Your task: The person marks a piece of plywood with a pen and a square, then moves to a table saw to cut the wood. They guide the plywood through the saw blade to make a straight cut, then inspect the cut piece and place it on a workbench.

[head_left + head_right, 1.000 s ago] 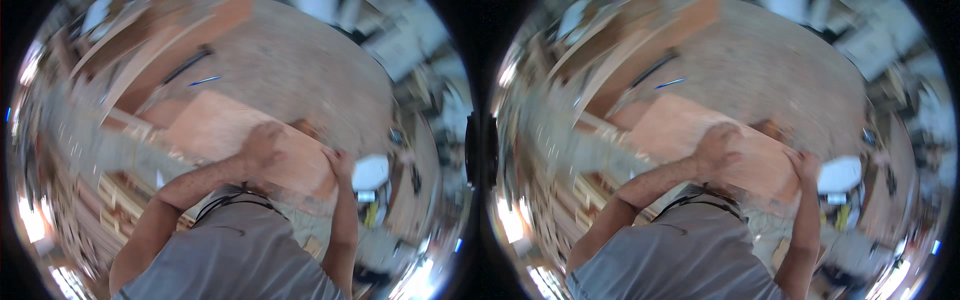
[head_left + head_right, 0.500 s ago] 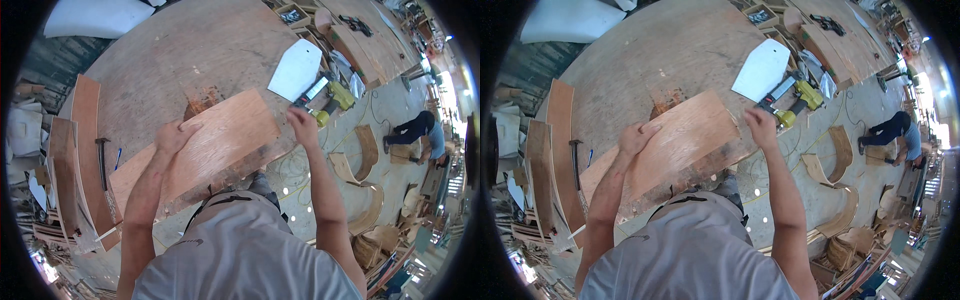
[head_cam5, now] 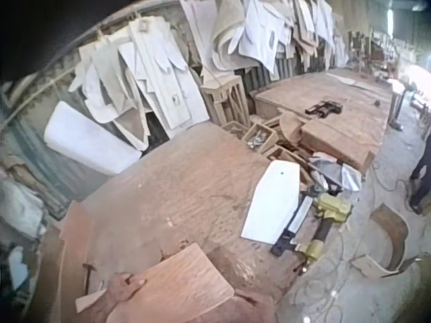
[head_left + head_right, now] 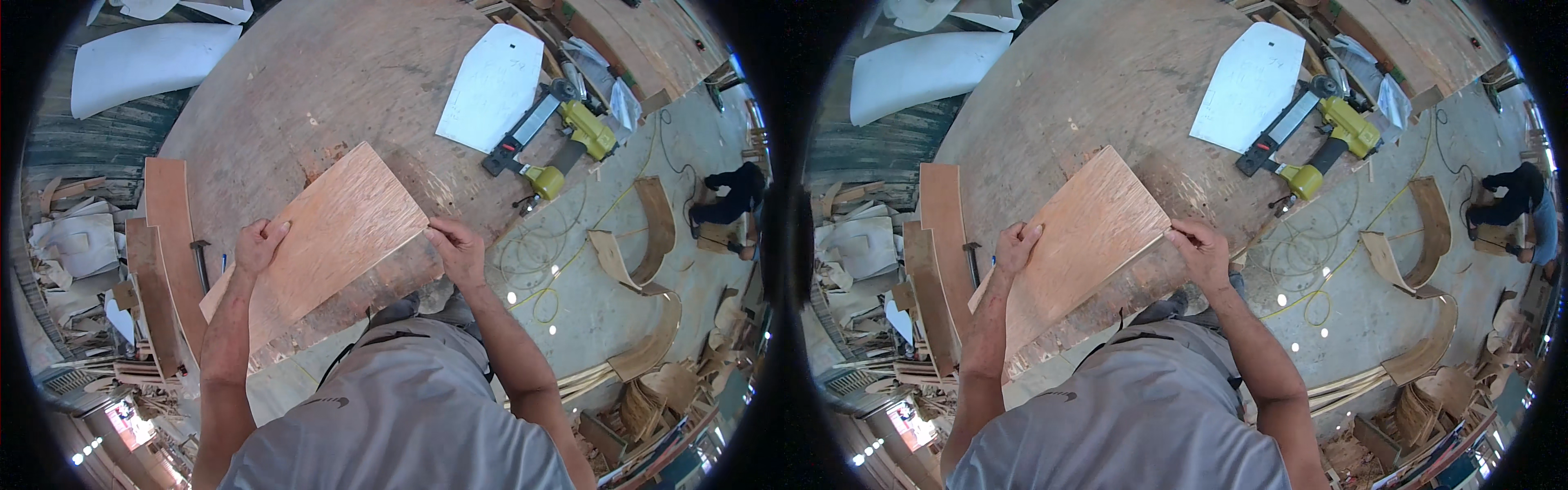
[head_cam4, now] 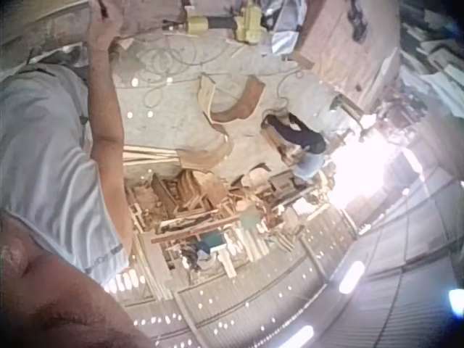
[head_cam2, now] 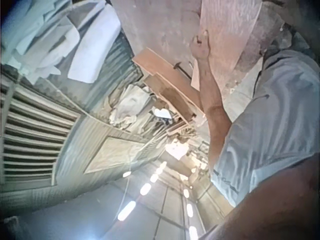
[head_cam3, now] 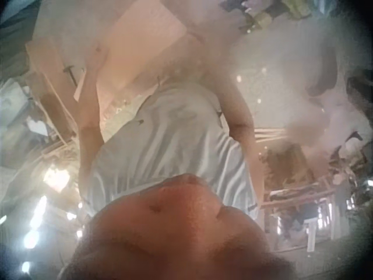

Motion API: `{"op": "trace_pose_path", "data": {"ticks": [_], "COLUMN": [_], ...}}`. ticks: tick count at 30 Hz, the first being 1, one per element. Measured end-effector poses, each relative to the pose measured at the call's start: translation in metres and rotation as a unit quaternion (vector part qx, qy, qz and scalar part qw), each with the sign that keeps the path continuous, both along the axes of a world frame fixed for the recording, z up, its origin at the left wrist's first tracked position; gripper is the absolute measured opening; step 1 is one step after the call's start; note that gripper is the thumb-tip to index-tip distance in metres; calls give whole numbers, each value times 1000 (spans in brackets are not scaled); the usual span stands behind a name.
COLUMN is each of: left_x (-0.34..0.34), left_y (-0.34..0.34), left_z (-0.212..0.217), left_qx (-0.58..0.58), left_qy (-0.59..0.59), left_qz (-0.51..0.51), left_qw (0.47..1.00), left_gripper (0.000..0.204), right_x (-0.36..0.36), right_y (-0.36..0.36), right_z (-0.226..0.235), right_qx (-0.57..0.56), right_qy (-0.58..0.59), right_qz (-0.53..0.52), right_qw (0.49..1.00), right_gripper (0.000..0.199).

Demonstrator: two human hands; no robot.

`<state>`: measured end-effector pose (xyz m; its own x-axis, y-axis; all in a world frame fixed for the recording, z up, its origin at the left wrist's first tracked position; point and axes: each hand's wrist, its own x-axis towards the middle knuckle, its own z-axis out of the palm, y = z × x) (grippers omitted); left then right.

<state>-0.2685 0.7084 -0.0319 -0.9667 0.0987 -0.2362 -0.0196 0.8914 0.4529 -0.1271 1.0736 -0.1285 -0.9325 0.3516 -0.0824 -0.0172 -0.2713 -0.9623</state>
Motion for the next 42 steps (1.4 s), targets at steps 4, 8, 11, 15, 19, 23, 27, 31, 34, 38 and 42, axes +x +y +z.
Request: {"op": "trace_pose_path", "data": {"ticks": [4, 8, 11, 15, 19, 23, 27, 31, 34, 38, 42], "left_x": [3, 6, 4, 4, 6, 10, 14, 20, 21, 16, 15], "left_y": [-8, -16, -14, -6, 9, 24, 34, 30, 35, 26, 26], "left_z": [-5, -18, -18, -10, 0, -1, -2, -13, -8, -12, -12], "left_qx": [8, 27, 15, -2, -77, -75, -119, -104, -69, -68, -68], "left_qy": [-14, -3, -4, -18, -8, 35, 62, 132, 142, 104, 99], "left_qz": [-17, -20, -19, -6, 17, 58, 81, 82, 85, 94, 87], "left_qw": [1000, 999, 1000, 1000, 997, 995, 988, 982, 984, 988, 989], "left_gripper": [46, 46, 46, 48, 54, 58, 57, 55, 53, 50, 47], "right_x": [0, 3, 0, 1, 0, -2, -2, 1, 3, -8, -32], "right_y": [-4, -10, -15, -17, -23, -19, -18, -15, -1, 28, 43], "right_z": [7, 10, 10, 15, 13, 12, 11, 16, 22, 10, 4], "right_qx": [60, 49, 55, 90, 69, 92, 81, 96, 122, 172, 190], "right_qy": [14, -18, -12, -40, -12, -19, -12, -6, -2, 84, 174], "right_qz": [-9, -30, -52, -68, -94, -91, -89, -66, -5, 89, 123], "right_qw": [998, 998, 997, 993, 993, 991, 993, 993, 993, 977, 958], "right_gripper": [17, 17, 18, 18, 15, 12, 14, 18, 20, 21, 21]}}
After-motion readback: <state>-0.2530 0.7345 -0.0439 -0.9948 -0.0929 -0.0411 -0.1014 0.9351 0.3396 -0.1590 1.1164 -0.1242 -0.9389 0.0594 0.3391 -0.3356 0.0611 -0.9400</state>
